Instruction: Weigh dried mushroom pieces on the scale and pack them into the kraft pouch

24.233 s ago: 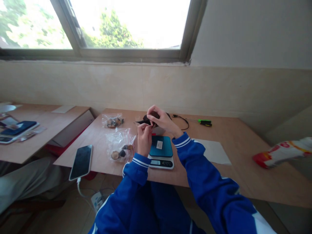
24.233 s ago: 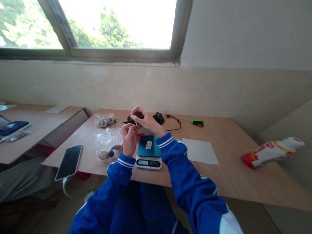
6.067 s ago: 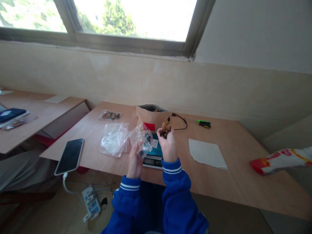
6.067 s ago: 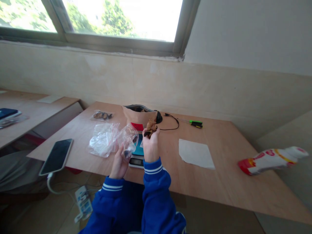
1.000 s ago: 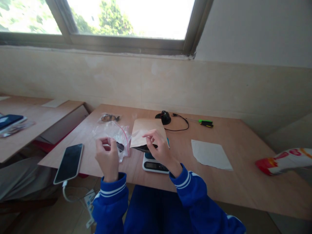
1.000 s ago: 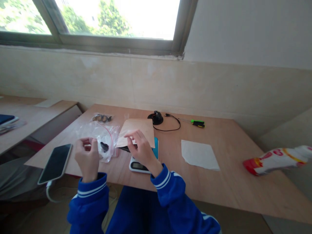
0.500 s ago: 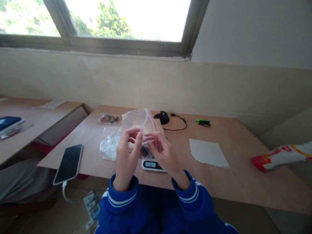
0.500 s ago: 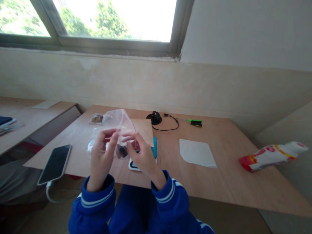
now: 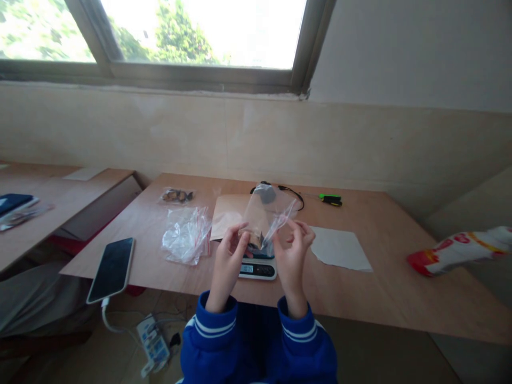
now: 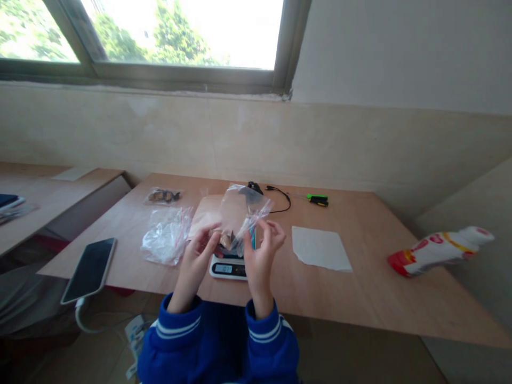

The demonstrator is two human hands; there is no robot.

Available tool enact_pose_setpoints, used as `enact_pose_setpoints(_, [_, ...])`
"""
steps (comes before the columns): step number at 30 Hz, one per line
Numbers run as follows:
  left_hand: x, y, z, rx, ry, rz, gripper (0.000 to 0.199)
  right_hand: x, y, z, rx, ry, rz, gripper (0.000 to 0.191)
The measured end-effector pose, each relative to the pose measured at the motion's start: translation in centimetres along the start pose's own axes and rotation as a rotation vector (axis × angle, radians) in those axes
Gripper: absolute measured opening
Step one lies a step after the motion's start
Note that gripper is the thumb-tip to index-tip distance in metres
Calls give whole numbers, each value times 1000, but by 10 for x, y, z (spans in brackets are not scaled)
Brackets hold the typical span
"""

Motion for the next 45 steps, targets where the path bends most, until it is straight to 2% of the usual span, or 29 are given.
enact_pose_setpoints(2, [4, -4, -1, 19, -7, -1, 40, 0, 7, -3, 2, 35, -27, 22])
enact_pose_setpoints(5, [9, -6, -2, 49, -9, -25, 38, -7, 10, -6, 157, -9, 144, 9])
enact_pose_setpoints(7, [11, -7, -3, 55, -4, -19, 38, -16, 10, -8, 212, -126, 314, 10])
enact_pose_setpoints(10, [12, -9, -4, 78, 10, -7, 36, -30, 8, -9, 234, -364, 603, 26])
enact_pose_setpoints(13, [11, -13, -5, 69, 27, -13, 38, -35, 6, -10, 257, -519, 786, 15])
enact_pose_setpoints(16, [10, -17, -5, 28, 46, 9, 40, -37, 2, -14, 321, -597, 861, 27])
enact_pose_setpoints(19, [7, -20, -6, -33, 33, 130, 33, -41, -4, -21, 378, -652, 898, 30])
enact_pose_setpoints(25, [-4, -32, -10, -86, -158, 477, 24, -47, -14, -29, 429, -654, 921, 31])
enact_pose_setpoints(30, [-8, -43, -12, -65, -261, 572, 15, -42, -16, -31, 417, -775, 1046, 31])
enact_pose_setpoints(35, [-10, -41, -12, -14, -224, 527, 13, -38, -16, -30, 367, -740, 1044, 29])
enact_pose_setpoints(40, [-13, -32, -14, -73, -185, 467, 18, -38, -14, -30, 297, -710, 1041, 29])
enact_pose_setpoints(45, [-12, -21, -11, -178, -143, 377, 21, -43, -18, -32, 225, -823, 1118, 33])
Point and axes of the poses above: each hand's wrist, its own z-axis towards the middle knuckle, its own y-axis out of the back of the hand, x = y × z, the point moved 3 cm from there along z, towards the middle knuckle, and after that the axes turned 1 degree about -y, right-handed, at the moved point
